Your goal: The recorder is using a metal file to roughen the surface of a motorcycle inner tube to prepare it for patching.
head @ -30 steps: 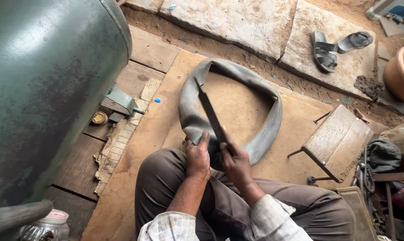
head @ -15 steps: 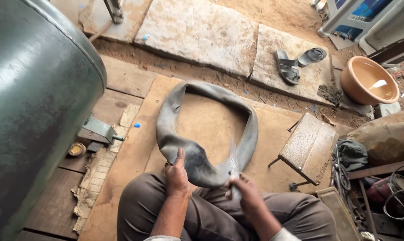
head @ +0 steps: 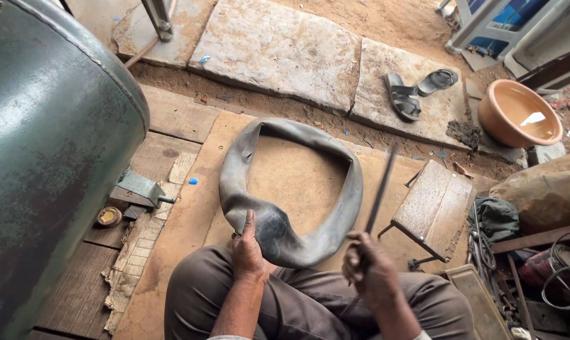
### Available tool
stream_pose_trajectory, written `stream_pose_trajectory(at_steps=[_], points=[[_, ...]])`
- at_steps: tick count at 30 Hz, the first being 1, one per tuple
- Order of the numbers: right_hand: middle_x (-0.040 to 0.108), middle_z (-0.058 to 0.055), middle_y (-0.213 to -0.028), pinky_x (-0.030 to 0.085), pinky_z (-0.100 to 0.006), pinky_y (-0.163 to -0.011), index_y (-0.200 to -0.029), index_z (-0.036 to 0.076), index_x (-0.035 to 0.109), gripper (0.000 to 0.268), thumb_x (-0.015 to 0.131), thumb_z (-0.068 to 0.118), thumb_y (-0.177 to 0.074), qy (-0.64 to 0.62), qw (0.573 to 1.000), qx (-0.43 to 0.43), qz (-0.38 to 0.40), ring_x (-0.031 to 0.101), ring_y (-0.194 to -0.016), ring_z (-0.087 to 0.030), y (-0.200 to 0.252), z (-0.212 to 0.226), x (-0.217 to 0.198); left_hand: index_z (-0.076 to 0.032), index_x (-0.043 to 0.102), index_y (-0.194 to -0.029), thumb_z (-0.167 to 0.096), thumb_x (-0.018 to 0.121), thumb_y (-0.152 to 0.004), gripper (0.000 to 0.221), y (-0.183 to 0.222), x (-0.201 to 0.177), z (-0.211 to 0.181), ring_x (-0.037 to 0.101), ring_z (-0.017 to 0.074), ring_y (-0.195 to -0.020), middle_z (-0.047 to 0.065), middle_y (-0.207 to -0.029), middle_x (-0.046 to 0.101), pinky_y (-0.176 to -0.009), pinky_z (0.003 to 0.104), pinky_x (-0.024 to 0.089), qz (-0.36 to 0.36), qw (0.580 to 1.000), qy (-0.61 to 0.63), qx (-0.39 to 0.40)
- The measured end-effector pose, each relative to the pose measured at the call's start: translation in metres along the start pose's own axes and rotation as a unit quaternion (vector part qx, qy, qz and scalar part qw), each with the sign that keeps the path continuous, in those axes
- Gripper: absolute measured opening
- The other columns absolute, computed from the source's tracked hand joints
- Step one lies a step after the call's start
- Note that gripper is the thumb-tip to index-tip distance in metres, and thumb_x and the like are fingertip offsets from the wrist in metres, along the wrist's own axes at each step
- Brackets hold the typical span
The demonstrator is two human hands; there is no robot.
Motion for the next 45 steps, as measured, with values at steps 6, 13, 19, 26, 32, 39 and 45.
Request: stream_pose_trajectory(at_steps=[6,13,19,26,32,39,45], points=[[0.057,-0.005,-0.062,0.027,-0.025,-0.034,-0.120,-0.001,0.065,0.038,0.055,0.030,-0.100,0.248,0.911,0.172,-0.279,0.037,-0.037,-0.009,0.026,-0.054,-0.033,0.001,0.060,-0.124,-0.032,0.066,-0.090,0.048,0.009,0.012,-0.005,0.071,0.0285,-0.100,0.015,-0.115,0.070,-0.089,0.048,0.059,0.038,0.993,0.107,-0.019],[0.066,-0.004,-0.075,0.044,-0.024,-0.050,-0.115,-0.010,0.067,0.029,0.059,0.016,-0.105,0.302,0.926,0.098,-0.202,0.055,-0.056,-0.007,0.018,-0.066,-0.018,0.003,0.061,-0.123,-0.030,0.067,-0.093,0.045,0.011,0.009,-0.011,0.071,0.0264,-0.103,0.015,-0.115,0.070,-0.092,0.045,0.060,0.045,0.993,0.106,0.011],[0.062,-0.002,-0.061,0.036,-0.023,-0.045,-0.131,0.006,0.063,0.034,0.060,0.017,-0.099,0.456,0.864,0.116,-0.181,0.047,-0.048,-0.006,0.021,-0.079,-0.018,-0.002,0.062,-0.123,-0.025,0.067,-0.091,0.039,0.015,0.011,-0.009,0.069,0.0223,-0.106,0.010,-0.113,0.071,-0.097,0.042,0.056,0.063,0.993,0.101,-0.027],[0.061,0.002,-0.066,0.039,-0.021,-0.048,-0.154,0.021,0.047,0.059,0.058,0.012,-0.097,0.387,0.887,0.179,-0.179,0.048,-0.053,-0.005,0.054,-0.047,-0.023,0.006,0.065,-0.108,0.008,0.062,-0.075,0.034,0.006,0.002,0.007,0.066,0.0213,-0.097,0.010,-0.104,0.069,-0.092,0.037,0.053,0.117,0.992,0.017,0.033],[0.056,0.000,-0.063,0.033,-0.023,-0.044,-0.152,0.022,0.051,0.056,0.058,0.014,-0.097,0.424,0.857,0.237,-0.174,0.042,-0.048,-0.008,0.061,-0.053,-0.013,-0.003,0.064,-0.101,0.012,0.062,-0.072,0.033,0.000,-0.001,0.013,0.067,0.0191,-0.093,0.006,-0.099,0.068,-0.090,0.035,0.054,0.076,0.997,0.007,0.017],[0.052,0.007,-0.068,0.040,-0.021,-0.050,-0.152,0.016,0.052,0.054,0.057,0.016,-0.099,0.473,0.864,0.107,-0.134,0.049,-0.057,-0.004,-0.048,-0.083,0.052,0.004,0.067,-0.105,0.009,0.061,-0.077,0.029,-0.006,-0.004,0.011,0.067,0.0182,-0.089,0.006,-0.097,0.070,-0.085,0.032,0.054,0.103,0.993,-0.018,0.047],[0.049,0.006,-0.069,0.035,-0.022,-0.049,-0.150,0.012,0.054,0.052,0.056,0.010,-0.099,0.437,0.881,0.114,-0.142,0.044,-0.056,-0.006,0.017,-0.057,0.004,-0.002,0.066,-0.109,0.012,0.059,-0.073,0.039,-0.002,0.000,0.009,0.068,0.0140,-0.095,0.002,-0.103,0.070,-0.090,0.027,0.054,0.086,0.993,0.024,0.072]])
Point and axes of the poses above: each hand's wrist, its own y-axis away from the middle knuckle, its own x-axis out of the palm, z = x × y, the point moved 4 cm from there along -y, towards the middle knuckle
